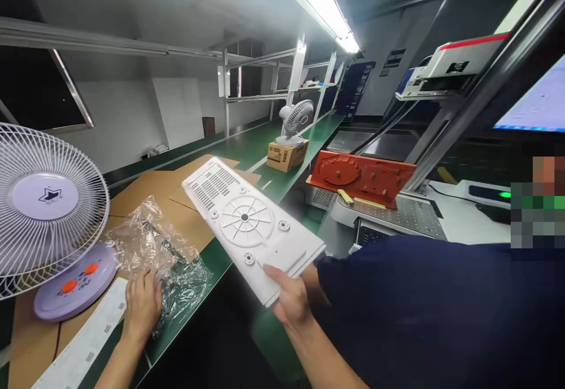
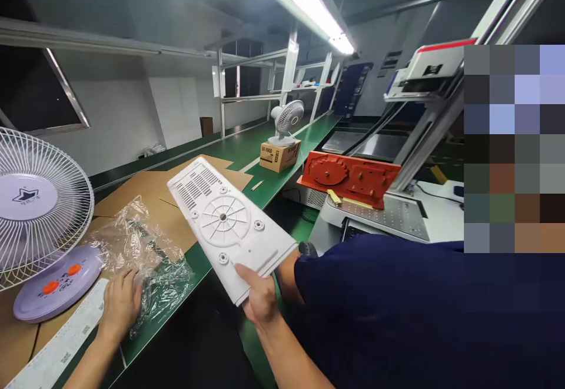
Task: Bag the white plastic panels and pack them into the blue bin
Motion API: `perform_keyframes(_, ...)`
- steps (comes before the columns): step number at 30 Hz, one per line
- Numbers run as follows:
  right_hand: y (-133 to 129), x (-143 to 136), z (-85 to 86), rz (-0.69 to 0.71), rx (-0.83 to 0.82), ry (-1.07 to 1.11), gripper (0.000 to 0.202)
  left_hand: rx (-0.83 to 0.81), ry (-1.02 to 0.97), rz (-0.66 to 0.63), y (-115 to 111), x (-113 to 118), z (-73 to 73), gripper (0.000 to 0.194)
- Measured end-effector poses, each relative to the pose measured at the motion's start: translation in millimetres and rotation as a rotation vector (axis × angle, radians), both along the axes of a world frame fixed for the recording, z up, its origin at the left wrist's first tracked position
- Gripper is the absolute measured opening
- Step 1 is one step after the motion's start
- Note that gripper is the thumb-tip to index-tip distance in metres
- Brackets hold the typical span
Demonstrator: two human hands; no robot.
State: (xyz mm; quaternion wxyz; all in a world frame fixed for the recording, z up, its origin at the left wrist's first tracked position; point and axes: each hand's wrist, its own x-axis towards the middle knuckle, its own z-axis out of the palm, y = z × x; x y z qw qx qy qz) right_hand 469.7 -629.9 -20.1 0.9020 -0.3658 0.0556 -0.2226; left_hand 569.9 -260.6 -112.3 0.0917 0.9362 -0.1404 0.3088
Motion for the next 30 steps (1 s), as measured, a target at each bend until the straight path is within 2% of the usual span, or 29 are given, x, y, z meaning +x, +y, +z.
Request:
perform_keyframes(3,1.6,0.0,6.2,0.092,0.142,0.076,0.092,0.061,-0.083,-0.143,-2.0,-11.9,-7.9,0.043)
perform_keyframes(6,0.9,-0.5,0.6,0.139,0.179,0.112,0.094,0.157,0.007,-0.206,-8.7,-25.1,-14.3,0.047)
perform_keyframes(8,-2.8,-0.4,-4.4,0.178,0.202,0.140,0.091,0.199,0.166,-0.141,-14.4,-32.4,-14.6,0.043)
perform_keyframes(11,-10.9,0.8,-7.9,0.243,0.197,0.158,0.081,0.186,0.412,0.007,-19.8,-37.0,-8.3,0.052)
perform_keyframes(14,-16.7,0.8,-7.0,0.300,0.112,0.151,0.068,0.114,0.516,0.051,-16.7,-32.9,0.2,0.053)
perform_keyframes(16,-18.3,-0.9,-5.5,0.330,0.060,0.168,0.062,0.037,0.565,-0.013,-9.2,-26.9,3.6,0.046)
perform_keyframes(20,-18.8,-9.6,-3.1,0.371,0.050,0.261,0.056,-0.086,0.655,-0.278,14.9,-16.4,7.1,0.034)
perform_keyframes(22,-19.0,-16.0,-2.4,0.363,0.059,0.296,0.053,-0.099,0.649,-0.306,28.4,-14.5,10.6,0.033)
perform_keyframes(26,-20.3,-30.4,0.8,0.328,0.067,0.356,0.056,-0.009,0.545,-0.158,46.7,-14.8,23.6,0.042)
perform_keyframes(30,-23.8,-43.9,5.5,0.275,0.057,0.393,0.066,0.032,0.551,0.082,43.6,-12.3,41.5,0.051)
